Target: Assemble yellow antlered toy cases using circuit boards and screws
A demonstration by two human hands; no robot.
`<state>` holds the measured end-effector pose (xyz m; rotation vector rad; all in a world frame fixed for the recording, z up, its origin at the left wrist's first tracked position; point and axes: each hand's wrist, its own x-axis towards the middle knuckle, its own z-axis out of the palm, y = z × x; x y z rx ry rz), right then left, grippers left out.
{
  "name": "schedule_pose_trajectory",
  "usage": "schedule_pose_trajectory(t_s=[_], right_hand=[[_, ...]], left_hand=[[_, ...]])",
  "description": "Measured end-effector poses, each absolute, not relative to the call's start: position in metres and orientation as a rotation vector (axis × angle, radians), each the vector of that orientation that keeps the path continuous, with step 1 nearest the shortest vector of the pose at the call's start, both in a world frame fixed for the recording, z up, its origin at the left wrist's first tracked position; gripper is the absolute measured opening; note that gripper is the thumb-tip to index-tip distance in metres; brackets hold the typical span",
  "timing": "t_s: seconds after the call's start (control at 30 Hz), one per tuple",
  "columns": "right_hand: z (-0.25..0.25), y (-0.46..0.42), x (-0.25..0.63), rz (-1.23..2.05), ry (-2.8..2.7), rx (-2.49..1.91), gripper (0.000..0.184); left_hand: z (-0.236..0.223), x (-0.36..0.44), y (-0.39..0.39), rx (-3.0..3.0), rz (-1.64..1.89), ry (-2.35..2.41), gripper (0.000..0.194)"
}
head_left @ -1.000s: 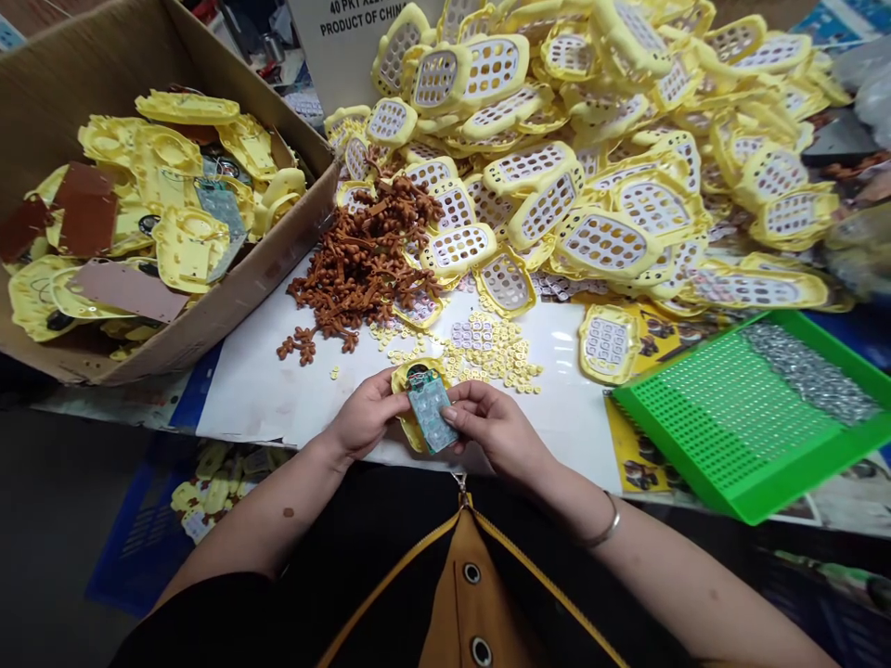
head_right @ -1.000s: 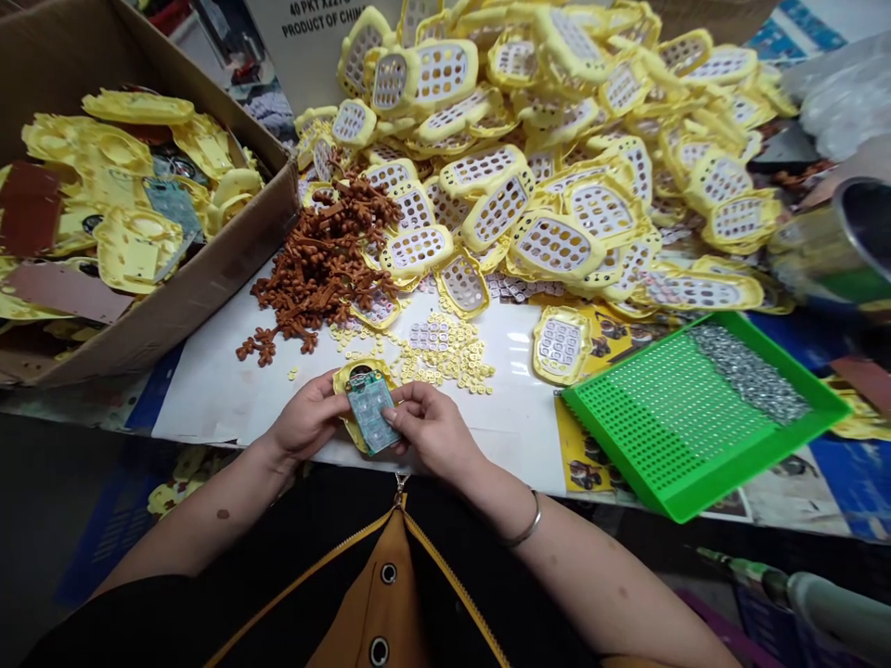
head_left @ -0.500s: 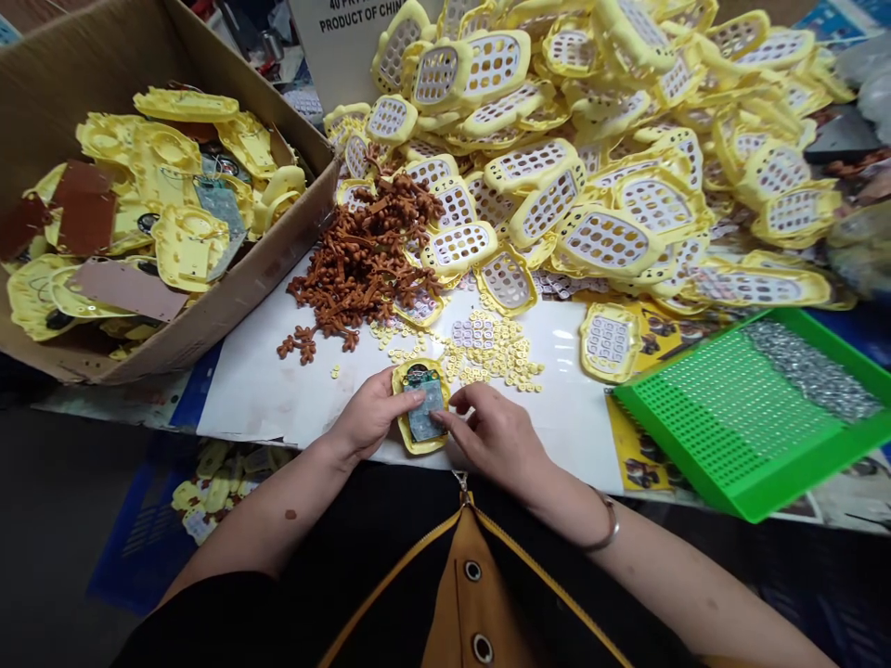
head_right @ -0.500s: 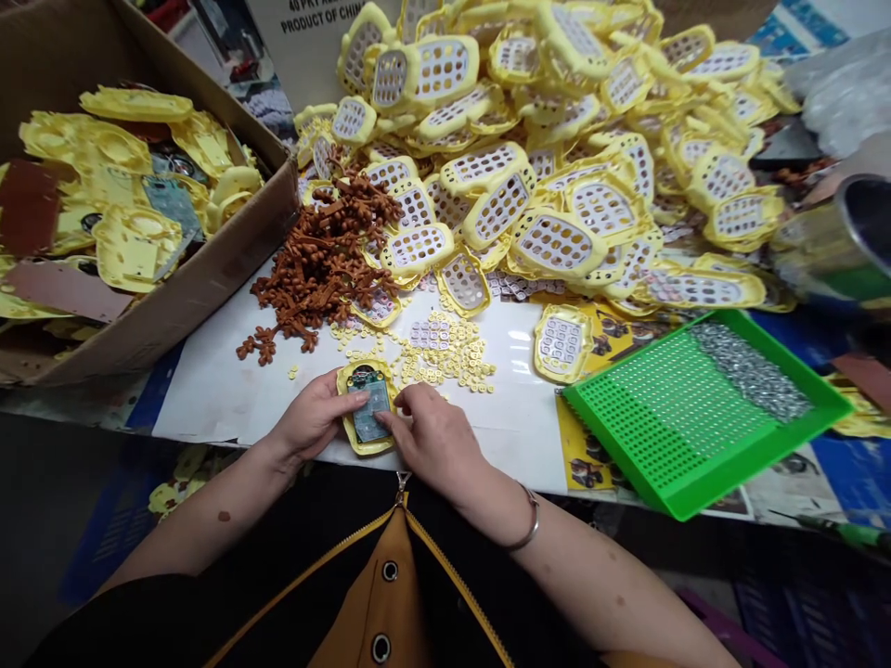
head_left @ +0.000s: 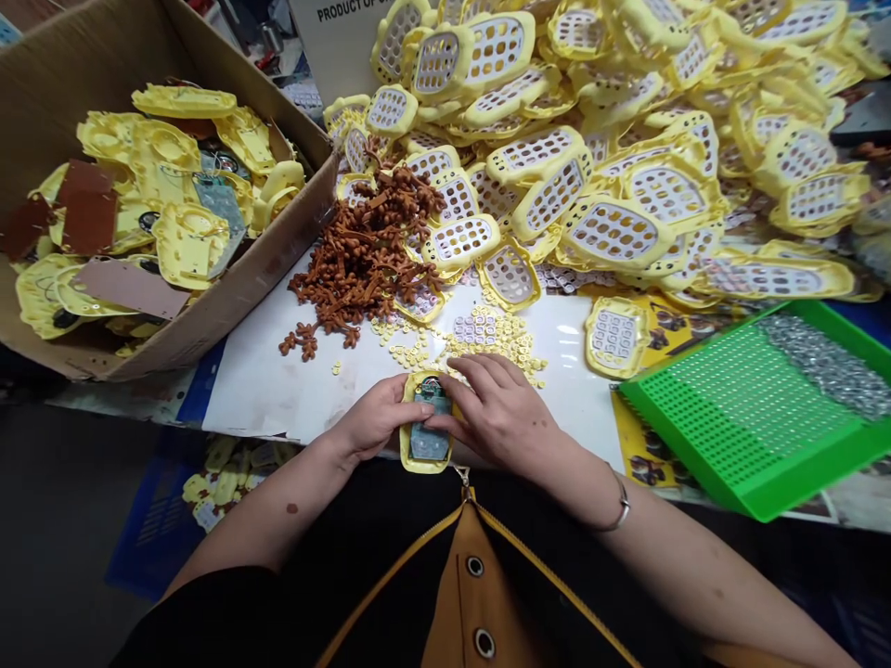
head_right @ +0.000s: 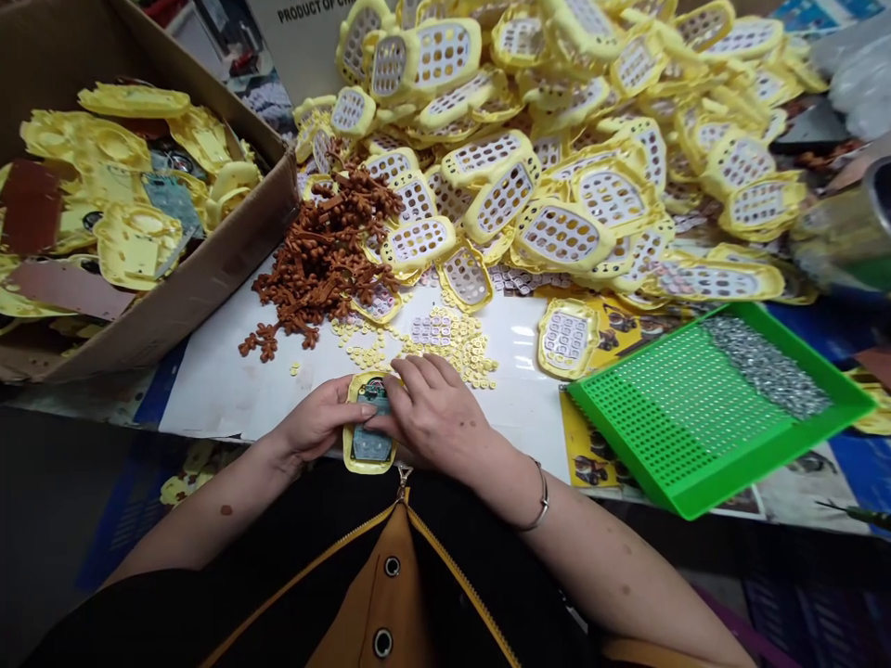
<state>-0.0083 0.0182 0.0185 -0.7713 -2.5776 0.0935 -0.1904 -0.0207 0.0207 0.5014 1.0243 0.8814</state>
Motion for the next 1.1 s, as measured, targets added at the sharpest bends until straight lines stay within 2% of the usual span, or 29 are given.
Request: schedule_pose_trajectory(t_s=[0.17, 0.37, 0.57, 0.73, 0.9, 1.1], right_hand=[[0.013, 0.017, -0.002, 0.211, -2.473, -0.771, 0.048], [0.013, 0.019, -0.003, 0.239, -2.514, -0.718, 0.046], [0.006, 0.013, -0.003, 0.357, -2.403, -0.762, 0.038], [-0.001, 0.014, -0.001, 0.586, -2.342, -0.879, 0.040], [-0.003, 0.026, 0.013, 1.130, -2.343, -0.767, 0.054], [-0.006, 0.025, 0.012, 1.108, -2.354, -0.887, 0.051]], left_hand=[[0.023, -0.190, -0.019, 0.520, 0.857, 1.015, 0.026], [0.024, -0.185, -0.023, 0.445, 0.873, 1.031, 0.027], [0.020, -0.173, -0.028, 0.308, 0.915, 0.971, 0.039], [0.017, -0.165, -0.024, 0.307, 0.931, 1.025, 0.037], [0.016, -0.165, -0.017, 0.303, 0.902, 1.079, 0.035], [0.012, -0.164, -0.012, 0.289, 0.917, 1.093, 0.037]])
